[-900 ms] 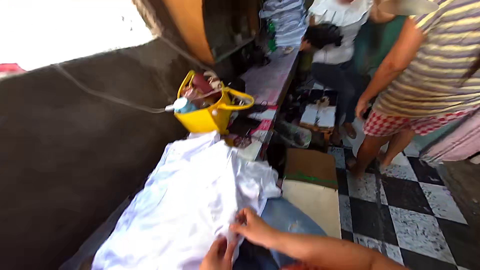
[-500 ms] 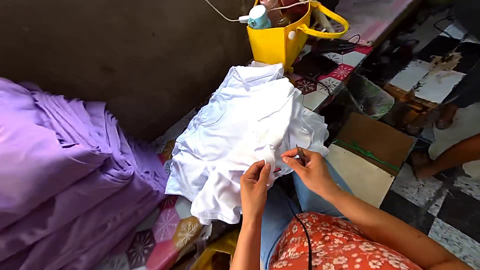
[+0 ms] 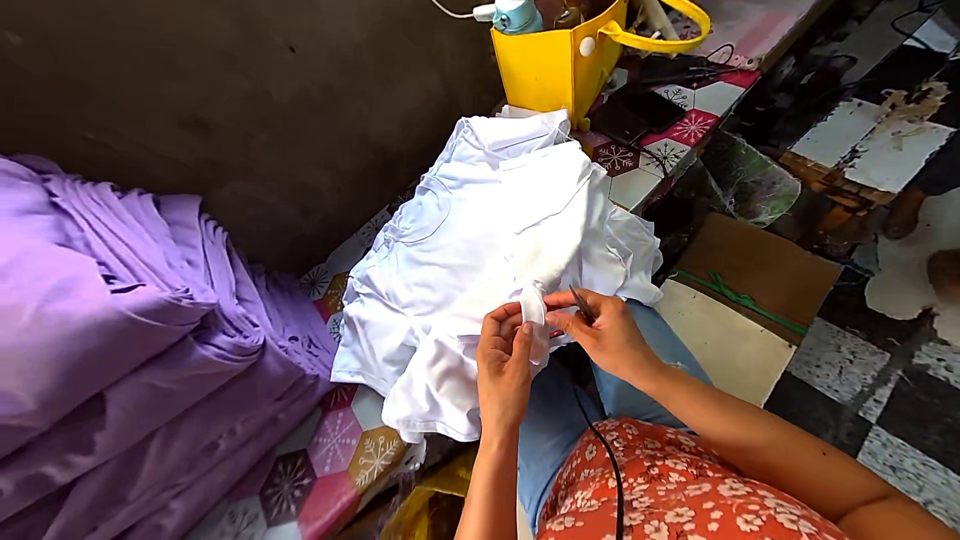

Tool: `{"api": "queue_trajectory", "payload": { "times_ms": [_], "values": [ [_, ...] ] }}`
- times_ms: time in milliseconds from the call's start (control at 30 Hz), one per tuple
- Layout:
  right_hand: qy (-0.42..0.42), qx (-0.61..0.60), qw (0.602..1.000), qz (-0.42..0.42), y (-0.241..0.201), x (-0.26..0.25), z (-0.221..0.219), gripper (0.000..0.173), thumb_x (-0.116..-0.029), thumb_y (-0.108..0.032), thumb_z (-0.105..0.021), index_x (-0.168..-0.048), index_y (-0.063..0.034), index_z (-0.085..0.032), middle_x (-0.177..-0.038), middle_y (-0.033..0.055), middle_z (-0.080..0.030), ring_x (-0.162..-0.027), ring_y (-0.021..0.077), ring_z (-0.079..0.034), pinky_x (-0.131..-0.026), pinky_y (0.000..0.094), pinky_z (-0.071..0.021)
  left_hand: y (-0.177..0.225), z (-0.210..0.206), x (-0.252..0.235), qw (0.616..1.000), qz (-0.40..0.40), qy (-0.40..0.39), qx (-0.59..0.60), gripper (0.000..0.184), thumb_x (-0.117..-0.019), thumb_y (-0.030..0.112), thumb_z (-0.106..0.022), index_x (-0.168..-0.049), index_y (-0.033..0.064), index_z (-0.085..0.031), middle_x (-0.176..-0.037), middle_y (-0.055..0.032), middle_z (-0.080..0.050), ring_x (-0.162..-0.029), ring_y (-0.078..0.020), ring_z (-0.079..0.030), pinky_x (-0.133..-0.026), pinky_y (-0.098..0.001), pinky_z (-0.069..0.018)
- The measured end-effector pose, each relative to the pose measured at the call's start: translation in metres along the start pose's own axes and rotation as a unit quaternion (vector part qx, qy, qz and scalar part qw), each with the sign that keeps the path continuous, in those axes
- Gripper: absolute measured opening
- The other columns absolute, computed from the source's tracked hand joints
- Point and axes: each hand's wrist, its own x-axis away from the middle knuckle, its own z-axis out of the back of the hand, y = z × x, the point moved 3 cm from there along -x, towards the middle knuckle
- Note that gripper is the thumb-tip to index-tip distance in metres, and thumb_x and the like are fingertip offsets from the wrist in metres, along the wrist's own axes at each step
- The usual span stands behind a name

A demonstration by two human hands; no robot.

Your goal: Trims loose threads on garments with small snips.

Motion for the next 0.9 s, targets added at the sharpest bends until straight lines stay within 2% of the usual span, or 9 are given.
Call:
{"api": "queue_trajectory", "payload": {
  "times_ms": [67, 133, 233, 333, 467, 533, 667, 800, 900],
  "values": [
    [-0.032, -0.062, 0.993, -0.095, 0.000, -0.015, 0.000, 0.017, -0.0948, -0.014, -0.071, -0.106, -0.0007, -0.072, -0.091, 0.0022, -0.071, -0.070, 0.0014, -0.058, -0.067, 0.0204, -0.0500, 0.000, 0.000, -0.001, 1.000, 0.006, -0.029, -0.010, 0.037, -0.0928, -0.004, -0.060, -0.127, -0.0070, -0.046, -0.105, -0.0080, -0.071, -0.091, -0.0106, -0.072, -0.082, -0.0265, -0.0603],
    [-0.019, -0.135, 0.978, -0.156, -0.001, -0.029, -0.003, 0.005, -0.0945, -0.007, -0.070, -0.096, -0.0015, -0.070, -0.073, -0.0017, -0.061, -0.056, 0.0010, -0.048, -0.054, 0.0184, -0.0414, 0.000, 0.001, 0.000, 0.998, 0.011, -0.034, -0.049, 0.040, -0.0878, -0.004, -0.067, -0.124, -0.0076, -0.050, -0.106, -0.0097, -0.071, -0.090, -0.0118, -0.072, -0.081, -0.0270, -0.0612],
    [-0.015, -0.184, 0.968, -0.167, -0.005, -0.042, -0.004, 0.005, -0.0968, -0.005, -0.068, -0.092, -0.0037, -0.069, -0.065, -0.0042, -0.055, -0.048, -0.0004, -0.039, -0.046, 0.0156, -0.0338, -0.005, 0.007, 0.000, 0.997, 0.008, -0.034, -0.062, 0.011, -0.0925, 0.000, -0.066, -0.103, -0.0021, -0.069, -0.088, -0.0008, -0.074, -0.080, -0.0046, -0.071, -0.076, -0.0220, -0.0599],
    [-0.002, -0.060, 0.997, -0.057, -0.006, -0.040, 0.002, 0.008, -0.0979, -0.011, -0.067, -0.098, -0.0053, -0.073, -0.073, -0.0040, -0.062, -0.055, -0.0008, -0.047, -0.053, 0.0174, -0.0407, 0.000, 0.011, 0.001, 0.998, 0.056, -0.005, 0.032, 0.017, -0.0984, -0.002, -0.055, -0.096, 0.0003, -0.072, -0.084, 0.0007, -0.074, -0.079, -0.0048, -0.070, -0.077, -0.0236, -0.0590],
    [0.041, 0.039, 0.990, 0.127, -0.014, -0.011, 0.011, 0.014, -0.0954, -0.012, -0.066, -0.097, -0.0012, -0.075, -0.087, 0.0013, -0.068, -0.062, -0.0055, -0.048, -0.056, 0.0106, -0.0396, 0.012, 0.011, 0.001, 0.995, 0.062, 0.040, 0.061, 0.021, -0.1000, -0.002, -0.052, -0.096, 0.0005, -0.073, -0.083, 0.0000, -0.074, -0.079, -0.0060, -0.070, -0.079, -0.0243, -0.0594],
    [0.032, 0.039, 0.984, 0.170, -0.015, 0.003, 0.007, 0.016, -0.0945, -0.011, -0.067, -0.097, 0.0005, -0.077, -0.090, 0.0055, -0.072, -0.065, -0.0060, -0.050, -0.057, 0.0085, -0.0400, 0.016, 0.010, 0.000, 0.997, 0.041, 0.049, 0.050, 0.019, -0.0992, -0.002, -0.054, -0.096, -0.0002, -0.073, -0.083, -0.0006, -0.074, -0.079, -0.0057, -0.071, -0.078, -0.0235, -0.0595],
    [0.043, 0.086, 0.973, 0.209, -0.013, 0.010, -0.004, 0.015, -0.0941, -0.013, -0.070, -0.097, -0.0010, -0.079, -0.094, 0.0093, -0.075, -0.080, 0.0031, -0.069, -0.071, 0.0128, -0.0541, 0.022, 0.002, -0.001, 0.998, -0.020, 0.064, -0.002, 0.014, -0.0959, -0.004, -0.059, -0.098, -0.0035, -0.073, -0.083, -0.0010, -0.075, -0.077, -0.0041, -0.071, -0.075, -0.0209, -0.0600],
    [0.072, 0.178, 0.942, 0.276, -0.012, 0.005, -0.013, 0.012, -0.0895, -0.010, -0.067, -0.089, -0.0008, -0.075, -0.084, 0.0105, -0.073, -0.064, 0.0102, -0.063, -0.054, 0.0198, -0.0486, 0.022, -0.002, 0.001, 0.990, -0.089, 0.063, -0.094, 0.011, -0.0927, -0.001, -0.064, -0.098, -0.0060, -0.073, -0.086, -0.0014, -0.074, -0.079, -0.0008, -0.070, -0.078, -0.0174, -0.0591],
    [0.027, 0.094, 0.959, 0.265, -0.010, 0.001, -0.013, 0.011, -0.0900, -0.009, -0.064, -0.088, 0.0014, -0.067, -0.081, 0.0100, -0.066, -0.064, 0.0055, -0.057, -0.055, 0.0143, -0.0449, 0.022, -0.001, -0.004, 0.994, -0.067, 0.054, -0.062, 0.012, -0.0950, -0.003, -0.061, -0.100, -0.0048, -0.072, -0.085, 0.0007, -0.075, -0.077, -0.0001, -0.070, -0.075, -0.0171, -0.0586]
  ]
}}
